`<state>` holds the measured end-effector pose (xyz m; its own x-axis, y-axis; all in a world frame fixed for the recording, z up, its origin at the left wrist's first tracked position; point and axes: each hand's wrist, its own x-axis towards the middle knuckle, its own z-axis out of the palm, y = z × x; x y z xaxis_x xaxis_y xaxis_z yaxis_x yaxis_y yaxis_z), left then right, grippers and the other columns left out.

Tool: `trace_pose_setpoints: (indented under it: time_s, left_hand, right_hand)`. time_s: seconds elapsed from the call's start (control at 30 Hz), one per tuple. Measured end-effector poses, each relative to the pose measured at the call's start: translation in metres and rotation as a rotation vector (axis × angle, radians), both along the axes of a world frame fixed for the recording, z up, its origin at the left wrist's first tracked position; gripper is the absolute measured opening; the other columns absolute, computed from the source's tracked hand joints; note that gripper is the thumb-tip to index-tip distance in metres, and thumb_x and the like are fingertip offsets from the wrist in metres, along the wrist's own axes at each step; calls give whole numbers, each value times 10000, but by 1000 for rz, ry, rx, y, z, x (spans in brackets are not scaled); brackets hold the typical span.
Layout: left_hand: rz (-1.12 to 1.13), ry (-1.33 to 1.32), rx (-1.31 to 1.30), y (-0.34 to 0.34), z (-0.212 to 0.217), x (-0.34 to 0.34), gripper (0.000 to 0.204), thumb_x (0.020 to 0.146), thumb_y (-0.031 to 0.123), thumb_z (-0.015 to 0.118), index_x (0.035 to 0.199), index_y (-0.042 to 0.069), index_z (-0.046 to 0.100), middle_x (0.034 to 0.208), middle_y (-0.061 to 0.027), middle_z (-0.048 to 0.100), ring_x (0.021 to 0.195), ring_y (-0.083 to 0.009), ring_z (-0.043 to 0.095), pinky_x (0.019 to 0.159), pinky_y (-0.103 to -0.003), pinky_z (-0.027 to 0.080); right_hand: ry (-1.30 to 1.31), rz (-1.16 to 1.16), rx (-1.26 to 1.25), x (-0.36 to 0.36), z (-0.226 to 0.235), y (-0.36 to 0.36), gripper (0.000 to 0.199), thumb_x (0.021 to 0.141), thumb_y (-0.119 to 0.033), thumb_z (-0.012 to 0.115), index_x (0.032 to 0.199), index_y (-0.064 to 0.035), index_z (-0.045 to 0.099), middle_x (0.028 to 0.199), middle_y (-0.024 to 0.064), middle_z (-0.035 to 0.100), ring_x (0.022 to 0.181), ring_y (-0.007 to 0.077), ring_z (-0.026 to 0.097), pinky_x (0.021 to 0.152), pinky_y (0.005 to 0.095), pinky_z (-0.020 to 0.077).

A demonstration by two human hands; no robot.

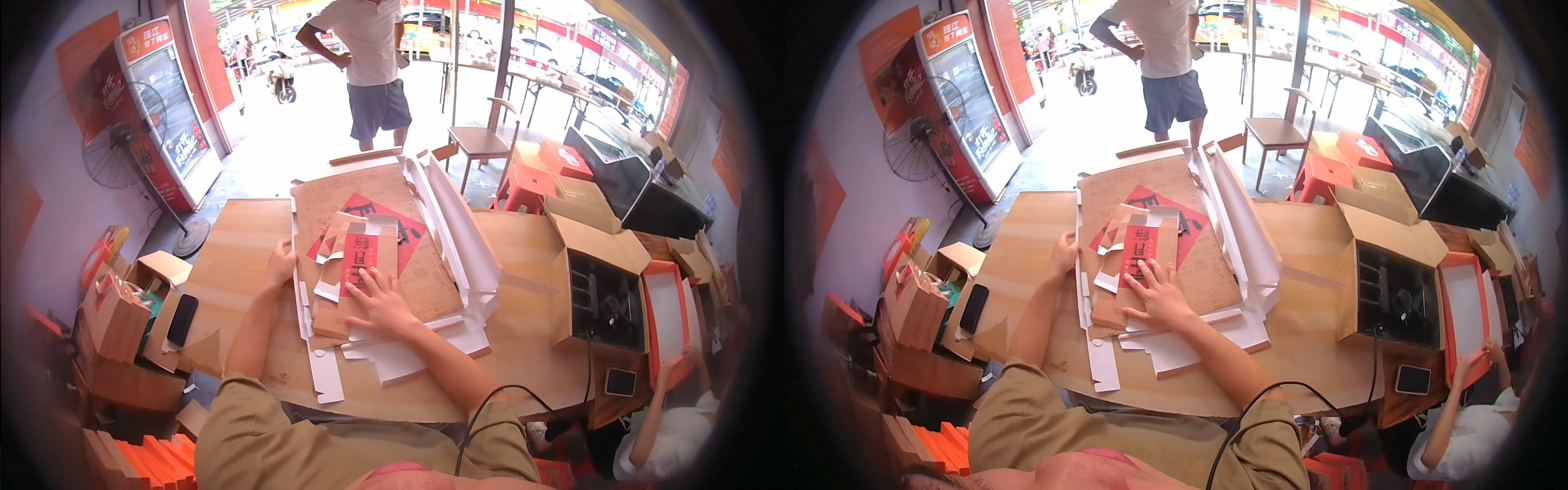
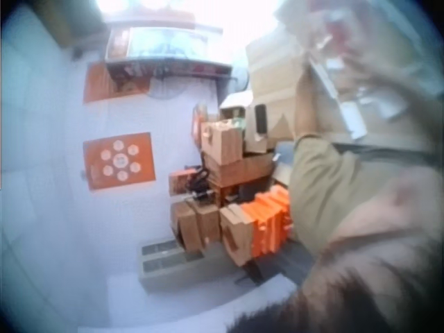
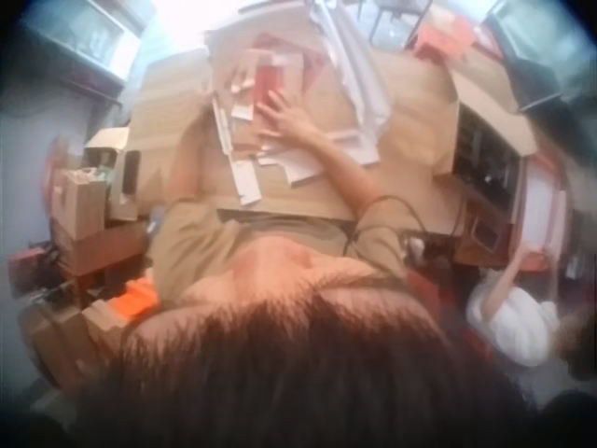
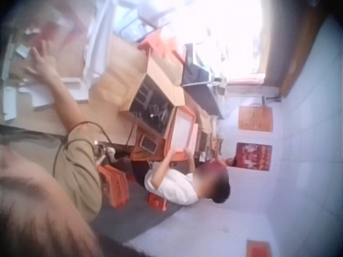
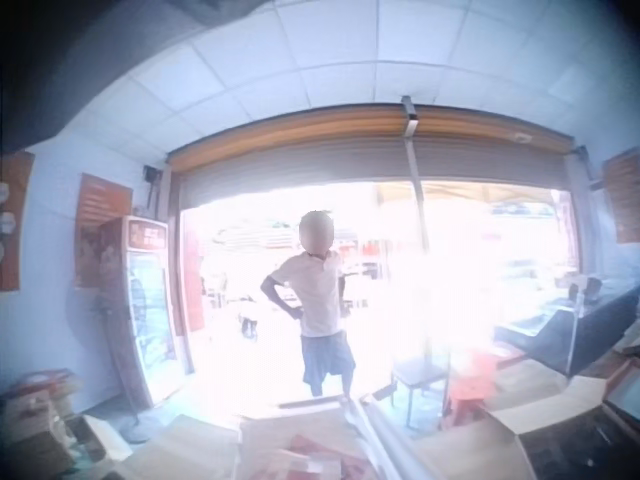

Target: The person assembles a cardboard box by folding a pre-cut insert and placing it into a larger box. They then line the box with white paper and place red printed cards inside. The person works at a table in a shop with other people nearby.

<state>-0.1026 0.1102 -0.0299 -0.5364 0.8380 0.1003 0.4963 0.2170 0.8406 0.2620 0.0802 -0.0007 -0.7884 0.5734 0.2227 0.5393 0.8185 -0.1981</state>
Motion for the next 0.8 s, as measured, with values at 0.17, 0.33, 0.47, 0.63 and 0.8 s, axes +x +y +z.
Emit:
trace_pose_setpoints:
  time_s: [0.17, 0.33, 0.47, 0.63, 0.8]
  left_hand:
    - [51, 581, 80, 54, 17, -9, 365, 1041, 263, 574, 1349, 82, 651, 1197, -225, 736, 1099, -438, 738, 945, -558, 587]
    - [11, 685, -95, 87, 16, -40, 381, 1048, 284, 599, 1393, 121, 613, 1256, -242, 735, 1139, -433, 732, 963, -565, 582]
    - [151, 397, -137, 116, 21, -19, 339, 1022, 264, 613, 1288, 64, 676, 1219, -283, 751, 1135, -436, 739, 968, -524, 591]
    - [166, -130, 134, 147, -13, -73, 397, 959, 166, 595, 1281, -32, 717, 1165, -286, 779, 1077, -396, 772, 947, -466, 591]
    - [303, -73, 149, 162, -34, -81, 430, 995, 235, 532, 1237, -30, 769, 1150, -252, 795, 1076, -361, 775, 951, -445, 583]
  right_hand:
    - [5, -5, 26, -1, 0, -2, 890, 1011, -782, 488, 1700, -223, 417, 1744, 222, 334, 1652, 426, 204, 1301, 702, 125]
    - [29, 17, 25, -2, 2, -2, 887, 1009, -773, 505, 1696, -219, 423, 1737, 218, 340, 1651, 426, 203, 1303, 702, 124]
    - [18, -27, 20, 4, -7, 2, 884, 1007, -771, 512, 1694, -222, 426, 1739, 215, 337, 1652, 426, 200, 1304, 702, 125]
    - [25, 19, 25, -2, -1, -2, 883, 1008, -779, 504, 1699, -234, 420, 1742, 215, 334, 1654, 423, 199, 1304, 703, 124]
    - [5, 32, 44, 1, -2, -2, 884, 1016, -780, 487, 1704, -231, 409, 1757, 217, 312, 1654, 425, 209, 1303, 705, 122]
